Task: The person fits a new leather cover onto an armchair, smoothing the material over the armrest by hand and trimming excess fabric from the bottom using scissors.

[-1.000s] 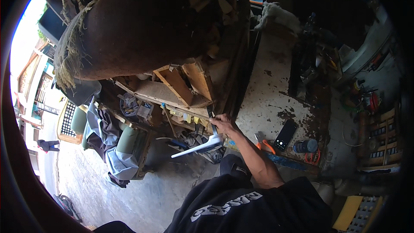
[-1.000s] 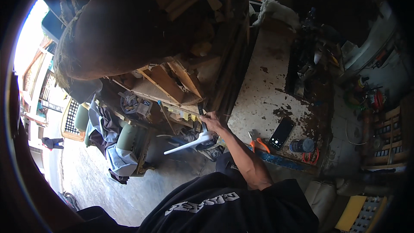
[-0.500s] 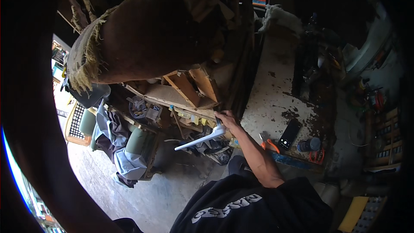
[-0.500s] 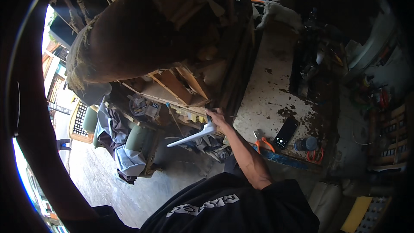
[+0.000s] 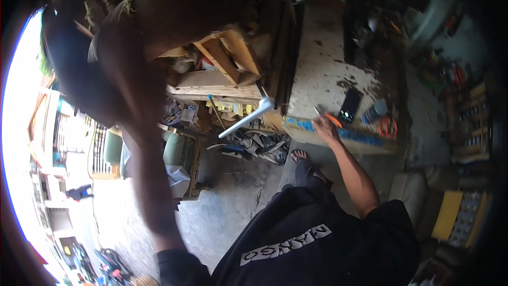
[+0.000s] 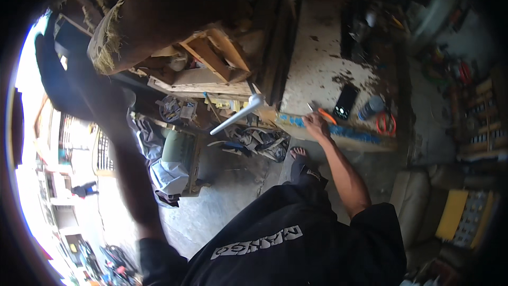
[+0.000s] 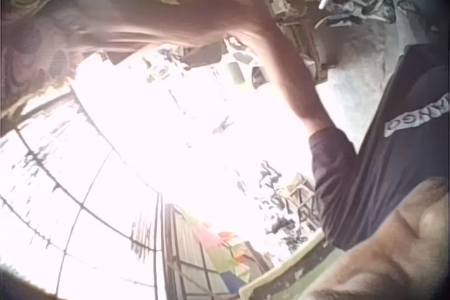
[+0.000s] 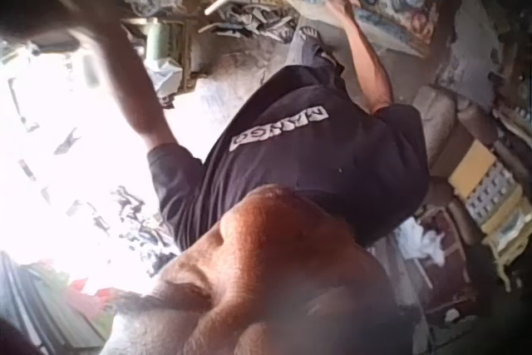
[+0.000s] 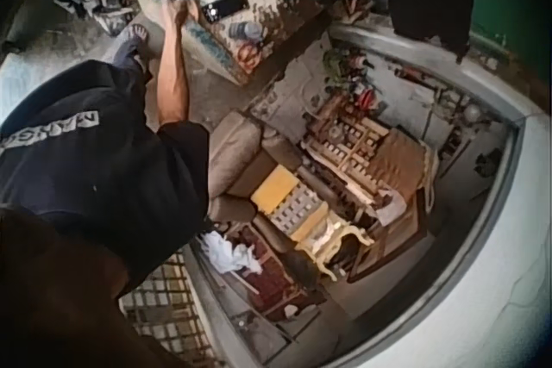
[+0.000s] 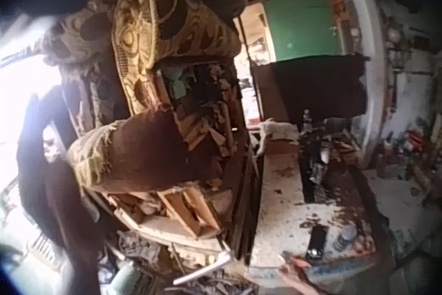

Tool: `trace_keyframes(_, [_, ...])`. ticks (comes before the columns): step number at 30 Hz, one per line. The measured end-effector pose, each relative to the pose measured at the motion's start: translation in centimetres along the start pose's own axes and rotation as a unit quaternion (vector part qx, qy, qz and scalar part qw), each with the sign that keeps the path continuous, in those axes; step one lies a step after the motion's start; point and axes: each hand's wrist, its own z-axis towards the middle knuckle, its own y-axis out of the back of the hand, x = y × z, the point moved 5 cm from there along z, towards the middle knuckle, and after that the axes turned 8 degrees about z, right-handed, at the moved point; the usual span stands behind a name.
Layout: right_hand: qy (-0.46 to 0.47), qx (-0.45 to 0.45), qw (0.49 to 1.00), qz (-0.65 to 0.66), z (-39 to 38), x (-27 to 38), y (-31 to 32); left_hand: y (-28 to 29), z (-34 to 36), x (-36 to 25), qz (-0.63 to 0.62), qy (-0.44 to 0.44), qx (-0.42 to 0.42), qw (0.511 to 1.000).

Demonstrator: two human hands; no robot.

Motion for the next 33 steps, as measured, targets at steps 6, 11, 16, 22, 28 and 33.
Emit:
trace_keyframes(6, [-0.270,-0.088,0.958,-0.039,-24.4,-20.1,6.5,2.7,-24.6,-10.6,-0.193,0.256,0.345,0.882])
trace_keyframes(11, [-0.569,-0.042,0.821,-0.004,-45.0,-23.1,5.5,13.3,-57.6,-11.5,-0.058,0.285,0.871,0.396])
trace_keyframes(16, [-0.597,-0.047,0.799,0.054,-57.5,-26.8,3.9,11.3,-60.4,-14.2,-0.117,0.149,0.932,0.307])
trace_keyframes(22, [-0.522,-0.192,0.831,0.005,-61.4,-33.9,5.3,2.2,-59.0,-25.1,-0.330,-0.016,0.887,0.323])
trace_keyframes(28, [-0.475,0.083,0.874,-0.065,-62.4,-41.2,19.7,-7.4,-58.1,-44.9,-0.333,0.120,0.906,0.232])
trace_keyframes(33, [-0.462,-0.331,0.804,0.173,-59.8,-38.6,36.6,-13.8,-63.1,-55.5,-0.336,-0.195,0.875,0.289])
